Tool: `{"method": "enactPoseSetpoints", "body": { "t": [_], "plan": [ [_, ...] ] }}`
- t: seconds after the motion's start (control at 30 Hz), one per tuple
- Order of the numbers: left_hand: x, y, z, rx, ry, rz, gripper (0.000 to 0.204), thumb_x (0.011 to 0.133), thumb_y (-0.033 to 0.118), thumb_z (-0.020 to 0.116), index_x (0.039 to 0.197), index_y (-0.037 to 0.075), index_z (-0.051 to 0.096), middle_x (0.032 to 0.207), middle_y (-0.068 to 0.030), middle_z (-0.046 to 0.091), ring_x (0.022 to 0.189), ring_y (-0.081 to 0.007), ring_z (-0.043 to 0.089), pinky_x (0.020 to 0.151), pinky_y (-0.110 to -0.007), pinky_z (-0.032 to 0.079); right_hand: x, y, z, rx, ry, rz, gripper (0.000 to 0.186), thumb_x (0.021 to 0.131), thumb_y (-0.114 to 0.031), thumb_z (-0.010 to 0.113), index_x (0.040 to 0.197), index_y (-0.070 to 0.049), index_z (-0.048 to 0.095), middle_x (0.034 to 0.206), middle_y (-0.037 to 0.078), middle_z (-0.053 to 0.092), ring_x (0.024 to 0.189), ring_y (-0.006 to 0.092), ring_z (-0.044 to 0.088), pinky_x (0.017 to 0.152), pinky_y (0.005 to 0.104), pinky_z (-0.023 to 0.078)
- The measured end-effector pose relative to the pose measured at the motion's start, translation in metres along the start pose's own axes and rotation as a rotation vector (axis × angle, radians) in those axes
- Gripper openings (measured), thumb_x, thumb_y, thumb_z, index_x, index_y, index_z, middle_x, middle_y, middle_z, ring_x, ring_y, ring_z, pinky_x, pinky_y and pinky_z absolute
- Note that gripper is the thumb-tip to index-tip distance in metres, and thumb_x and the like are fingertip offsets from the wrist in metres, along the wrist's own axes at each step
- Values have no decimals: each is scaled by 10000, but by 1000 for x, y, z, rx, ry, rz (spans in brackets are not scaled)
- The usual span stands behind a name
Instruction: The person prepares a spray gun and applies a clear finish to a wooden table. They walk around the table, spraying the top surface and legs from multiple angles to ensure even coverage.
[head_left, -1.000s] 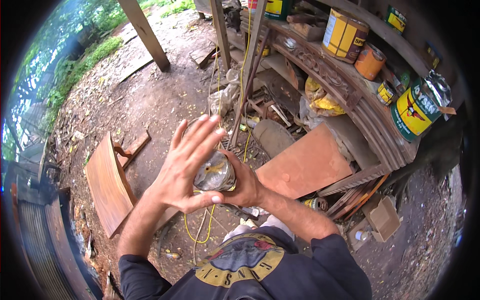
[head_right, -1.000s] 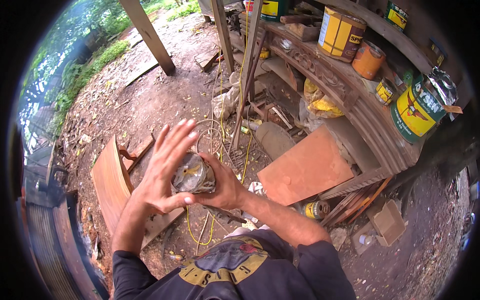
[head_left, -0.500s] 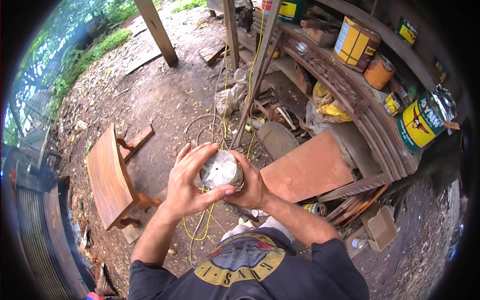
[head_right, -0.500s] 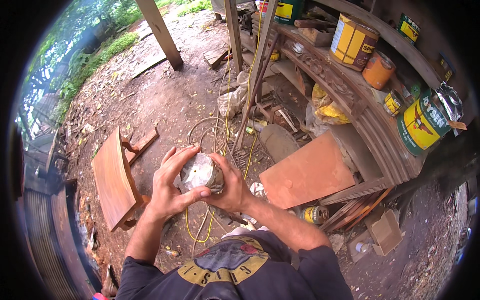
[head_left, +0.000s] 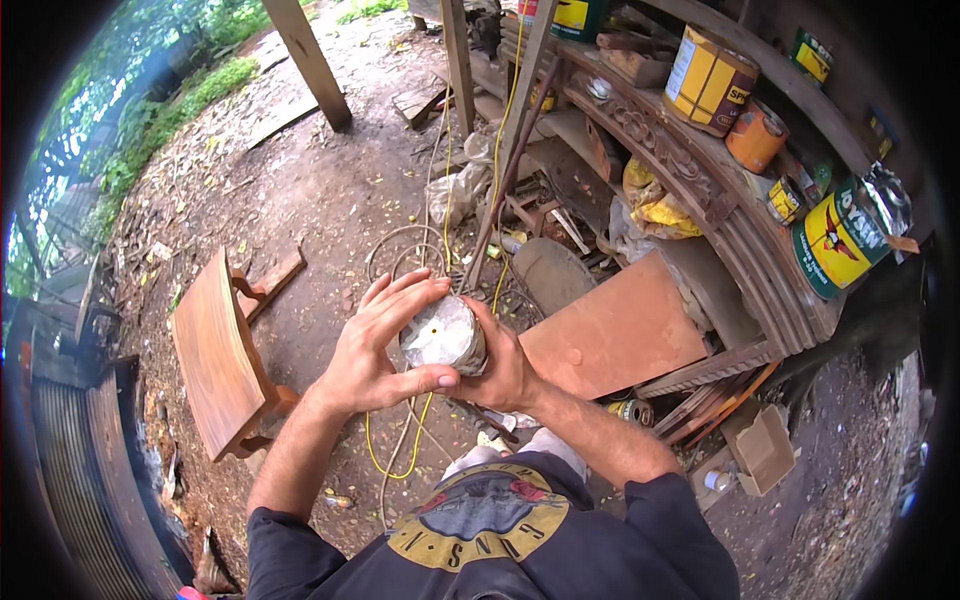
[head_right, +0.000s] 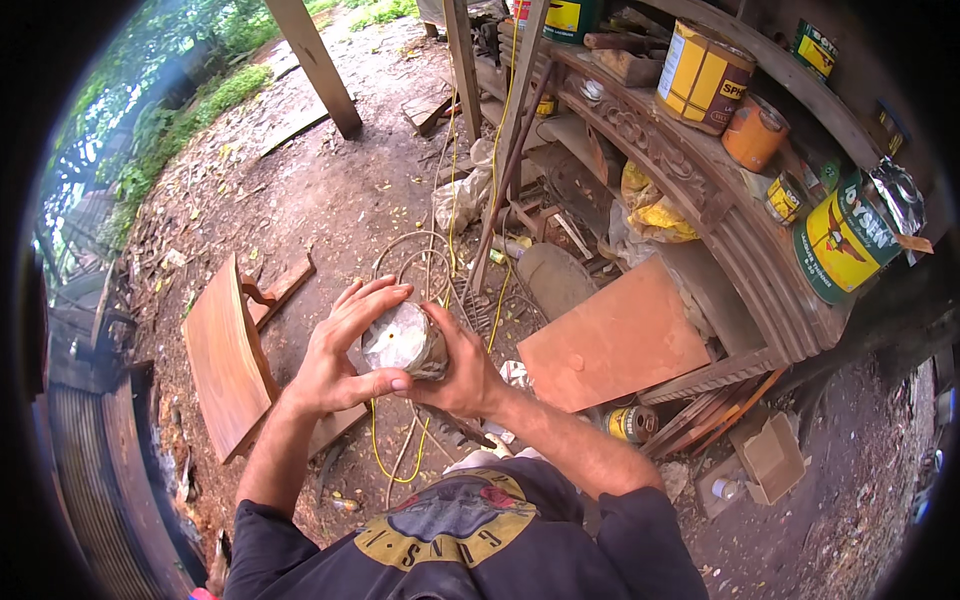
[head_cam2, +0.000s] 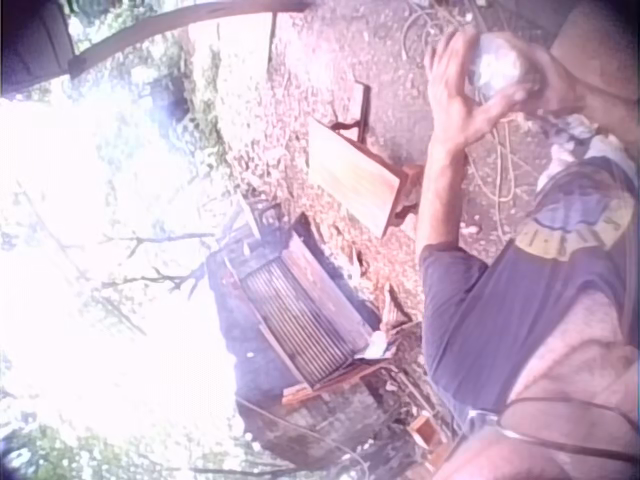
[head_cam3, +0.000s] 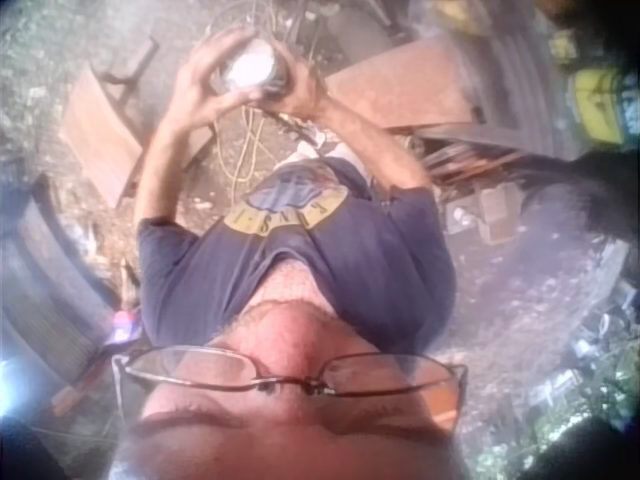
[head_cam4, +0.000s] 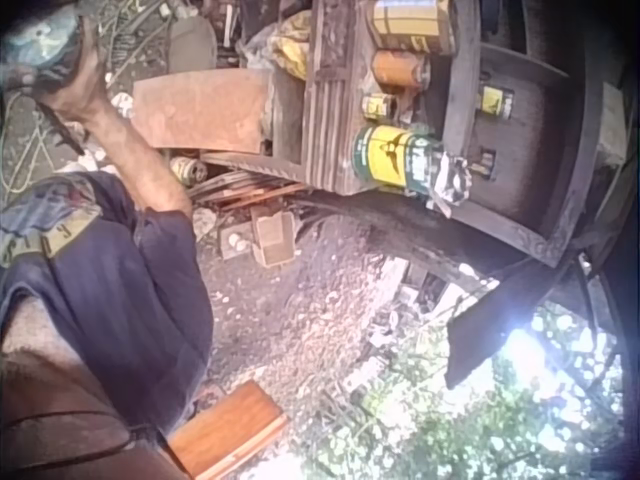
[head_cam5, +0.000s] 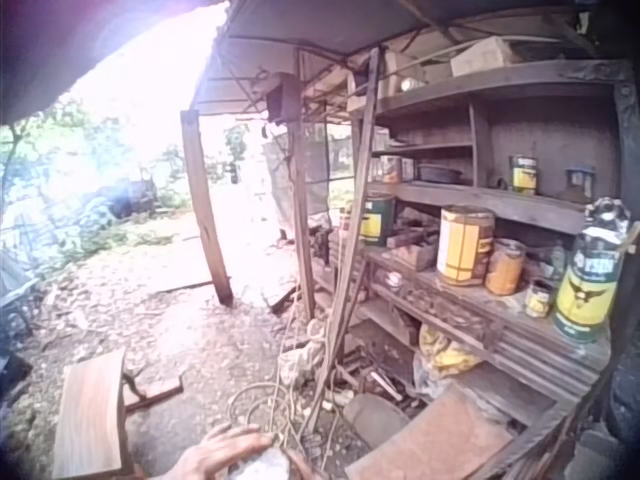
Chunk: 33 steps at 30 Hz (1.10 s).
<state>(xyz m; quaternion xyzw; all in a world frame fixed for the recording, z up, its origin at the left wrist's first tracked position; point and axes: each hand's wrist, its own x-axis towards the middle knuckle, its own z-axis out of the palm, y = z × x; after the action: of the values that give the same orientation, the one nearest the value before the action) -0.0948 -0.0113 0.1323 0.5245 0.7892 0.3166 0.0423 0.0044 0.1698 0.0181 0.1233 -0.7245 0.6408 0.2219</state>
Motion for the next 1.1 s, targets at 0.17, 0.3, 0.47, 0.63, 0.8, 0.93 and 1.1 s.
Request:
{"method": "enactPoseSetpoints", "body": {
  "t": [0.17,0.3,0.47,0.63,0.8,0.93,1.1],
  "plan": [
    [-9,-14,4,-127,354,-42,1497,586,946,670,1664,99,69,1695,-247,163,1543,-390,255,1246,-562,210,22,-7,5,-88,36,-104,1031,707,-299,960,1477,3,343,1306,250,616,1196,393,649,1010,460,534],
    [-43,-20,25,-405,770,-118,970,952,591,612,1647,78,169,1637,-229,309,1445,-372,403,1198,-553,311,26,0,7,-10,79,-51,960,725,-225,951,1447,-4,359,1273,204,646,1166,292,666,992,416,545],
    [-132,-25,140,-962,506,-810,555,973,337,625,1418,26,509,1316,-129,627,1188,-229,610,1010,-390,477,12,36,21,4,78,-18,936,731,-172,940,1439,8,356,1263,174,636,1158,254,656,973,373,543],
    [-153,-11,187,-1295,352,-806,701,958,361,663,1525,25,423,1434,-192,567,1353,-277,519,1147,-432,376,-14,40,43,79,87,173,978,729,-83,925,1473,6,296,1318,164,567,1218,256,600,1012,389,522],
    [-158,-25,198,-1362,472,-760,805,915,366,715,1548,-4,382,1515,-183,487,1404,-274,459,1165,-427,364,-39,59,56,43,36,236,978,739,-63,907,1485,11,279,1316,170,558,1197,262,594,1015,393,510],
    [-168,-21,190,-1462,554,-791,850,899,379,734,1551,-26,371,1520,-165,484,1399,-265,457,1158,-423,367,-49,66,68,29,-16,253,969,738,-63,907,1480,20,290,1302,160,560,1182,256,589,1008,395,500],
    [-169,-14,204,-1385,506,-835,640,907,351,728,1406,-11,556,1327,-77,595,1243,-163,500,1075,-340,376,-68,81,68,113,-86,324,960,744,-70,903,1480,26,294,1297,160,554,1172,263,587,1014,403,494]
  ]
}}
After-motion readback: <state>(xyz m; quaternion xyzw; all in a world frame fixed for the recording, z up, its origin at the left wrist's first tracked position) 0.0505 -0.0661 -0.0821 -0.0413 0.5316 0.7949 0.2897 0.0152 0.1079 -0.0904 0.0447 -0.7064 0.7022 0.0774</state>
